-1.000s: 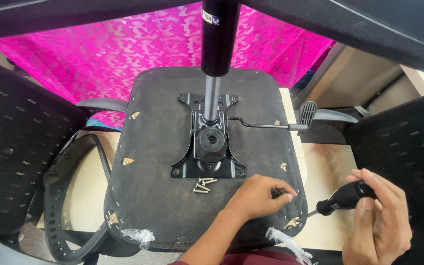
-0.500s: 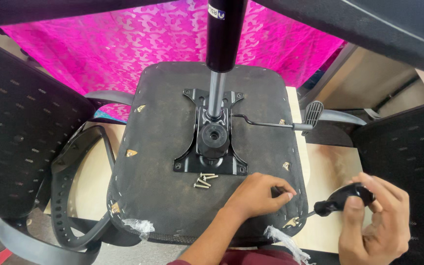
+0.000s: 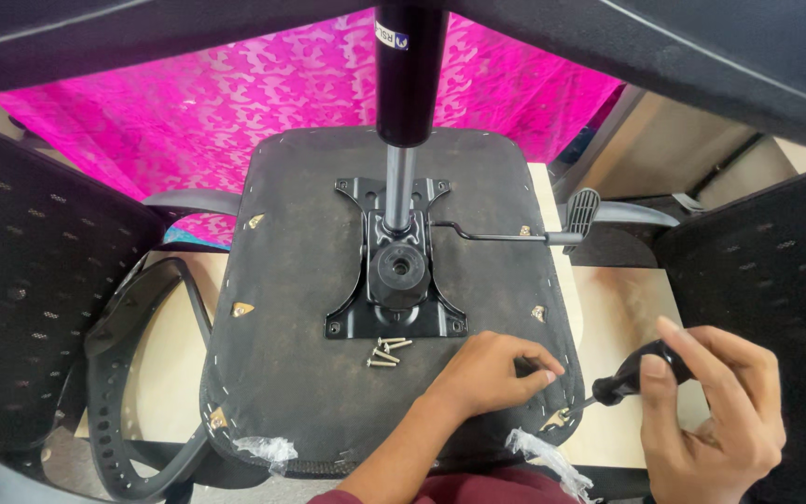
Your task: The person uses a screwdriver to tighten screws into the underside of an office chair seat, securing the central gas-lift column to the seat base. The person works on multiple screw holes around the central mounting plate.
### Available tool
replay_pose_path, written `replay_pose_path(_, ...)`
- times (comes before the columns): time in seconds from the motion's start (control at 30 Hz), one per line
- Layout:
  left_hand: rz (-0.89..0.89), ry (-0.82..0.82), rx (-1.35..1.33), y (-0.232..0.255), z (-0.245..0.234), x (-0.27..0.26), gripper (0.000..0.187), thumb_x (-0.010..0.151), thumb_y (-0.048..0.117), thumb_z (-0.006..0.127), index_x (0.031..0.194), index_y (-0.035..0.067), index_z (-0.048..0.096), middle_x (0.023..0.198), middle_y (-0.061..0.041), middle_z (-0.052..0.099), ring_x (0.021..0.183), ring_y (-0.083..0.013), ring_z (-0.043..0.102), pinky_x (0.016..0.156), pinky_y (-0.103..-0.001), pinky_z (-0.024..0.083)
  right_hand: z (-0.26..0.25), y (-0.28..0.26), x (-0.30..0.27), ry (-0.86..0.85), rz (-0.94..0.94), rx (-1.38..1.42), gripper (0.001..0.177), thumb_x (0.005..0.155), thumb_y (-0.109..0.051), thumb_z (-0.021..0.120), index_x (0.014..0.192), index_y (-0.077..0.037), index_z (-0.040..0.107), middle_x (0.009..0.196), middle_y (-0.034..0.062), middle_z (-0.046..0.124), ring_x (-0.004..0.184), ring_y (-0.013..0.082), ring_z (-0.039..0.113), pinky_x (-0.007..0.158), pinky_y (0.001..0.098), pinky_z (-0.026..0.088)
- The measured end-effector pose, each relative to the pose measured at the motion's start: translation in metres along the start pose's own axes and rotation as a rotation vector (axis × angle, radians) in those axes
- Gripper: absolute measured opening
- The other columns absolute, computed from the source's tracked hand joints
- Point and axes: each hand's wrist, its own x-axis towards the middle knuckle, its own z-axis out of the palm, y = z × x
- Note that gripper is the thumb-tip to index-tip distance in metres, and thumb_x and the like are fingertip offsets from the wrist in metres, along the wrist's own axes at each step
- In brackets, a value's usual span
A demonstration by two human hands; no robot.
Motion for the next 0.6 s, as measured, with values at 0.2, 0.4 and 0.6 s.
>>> replay_pose_path(0.2,-0.023,-0.031,0.018,-0.001,0.0,0.001,0.021,0.088,0.029,0.071,0.104,0.02,0.08,0.098,-0.004,0.079,0.084,-0.0244,0.076,0.081,-0.034,0.059,0.002,0.0,-0.007,0.028,0.057,0.336,0.026,0.107,-0.008,0.055,0.128,0.002,0.066,0.119,0.0138,0.067,0.105,0.0177,0.07,0.09,0.0262,0.057)
replay_pose_path(0.4,-0.014,-0.018,-0.015,0.001,-0.002,0.001,0.02,0.089,0.029,0.071,0.103,0.018,0.08,0.097,-0.005,0.08,0.093,-0.0237,0.077,0.087,-0.034,0.059,0.002,0.002,-0.006,0.012,-0.029,-0.013,0.031,0.091,-0.014,0.073,0.115,0.007,0.073,0.107,0.0247,0.064,0.091,0.0268,0.068,0.076,0.0334,0.056)
replay_pose_path(0.6,-0.004,-0.023,-0.018,0.002,-0.003,0.003,0.02,0.089,0.029,0.071,0.104,0.018,0.08,0.098,-0.005,0.079,0.095,-0.0235,0.077,0.089,-0.034,0.059,0.003,-0.009,-0.005,0.063,0.232,0.495,0.035,0.099,-0.022,0.054,0.131,-0.007,0.057,0.111,0.0039,0.067,0.094,0.0094,0.069,0.085,0.0217,0.056)
